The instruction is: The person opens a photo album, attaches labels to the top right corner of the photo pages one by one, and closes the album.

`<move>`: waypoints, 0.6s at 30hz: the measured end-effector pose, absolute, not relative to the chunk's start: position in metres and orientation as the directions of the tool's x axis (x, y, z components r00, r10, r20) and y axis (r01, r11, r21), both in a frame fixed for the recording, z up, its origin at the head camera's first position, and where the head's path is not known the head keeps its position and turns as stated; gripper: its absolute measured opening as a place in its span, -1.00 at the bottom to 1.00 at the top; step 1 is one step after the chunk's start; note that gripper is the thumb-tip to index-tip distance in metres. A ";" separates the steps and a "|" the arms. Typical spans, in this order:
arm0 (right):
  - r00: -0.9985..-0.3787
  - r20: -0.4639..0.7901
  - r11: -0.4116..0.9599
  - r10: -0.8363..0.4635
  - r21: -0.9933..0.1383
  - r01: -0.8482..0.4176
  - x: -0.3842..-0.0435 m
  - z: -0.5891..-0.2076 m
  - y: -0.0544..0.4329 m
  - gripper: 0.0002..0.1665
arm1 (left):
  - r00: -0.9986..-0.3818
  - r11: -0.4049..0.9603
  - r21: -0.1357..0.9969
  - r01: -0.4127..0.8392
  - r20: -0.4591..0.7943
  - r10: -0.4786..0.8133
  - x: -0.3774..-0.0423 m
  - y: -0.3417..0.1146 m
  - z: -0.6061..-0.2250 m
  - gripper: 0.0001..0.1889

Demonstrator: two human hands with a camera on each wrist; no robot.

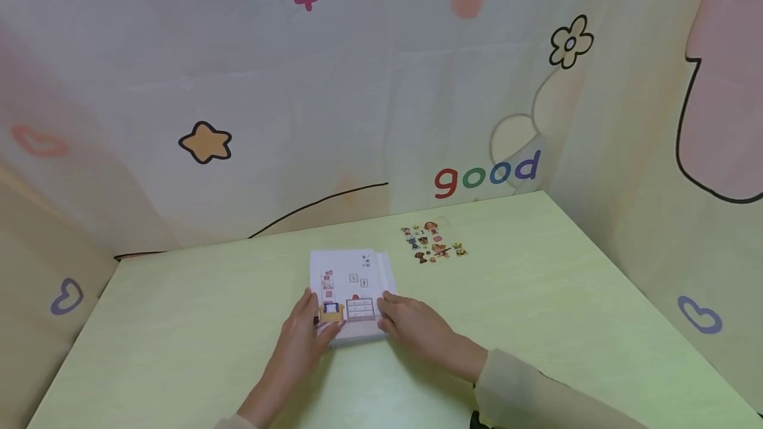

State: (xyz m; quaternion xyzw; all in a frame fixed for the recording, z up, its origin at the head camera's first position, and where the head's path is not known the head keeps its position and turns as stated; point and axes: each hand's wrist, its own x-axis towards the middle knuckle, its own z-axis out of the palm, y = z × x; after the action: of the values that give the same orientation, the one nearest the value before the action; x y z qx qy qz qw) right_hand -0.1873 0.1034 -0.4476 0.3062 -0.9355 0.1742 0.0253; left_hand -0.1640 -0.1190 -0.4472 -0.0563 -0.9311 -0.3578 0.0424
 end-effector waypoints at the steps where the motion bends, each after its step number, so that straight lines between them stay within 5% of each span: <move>1: -0.810 0.154 0.752 -0.566 -0.305 -0.584 -0.185 -0.448 0.104 -0.69 | -0.990 0.737 0.662 0.137 0.119 0.077 -0.162 -0.119 -0.447 -0.21; 18: -0.788 0.190 0.732 -0.585 -0.294 -0.614 -0.155 -0.446 0.116 -0.63 | -1.000 0.740 0.672 0.027 0.017 0.021 -0.130 -0.107 -0.445 -0.16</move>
State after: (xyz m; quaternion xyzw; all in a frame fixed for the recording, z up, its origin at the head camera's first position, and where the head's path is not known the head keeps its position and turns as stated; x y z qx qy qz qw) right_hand -0.1551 0.1161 -0.4460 0.3227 -0.9296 0.1729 0.0420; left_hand -0.1295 -0.1068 -0.4449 -0.0130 -0.9326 -0.3606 0.0040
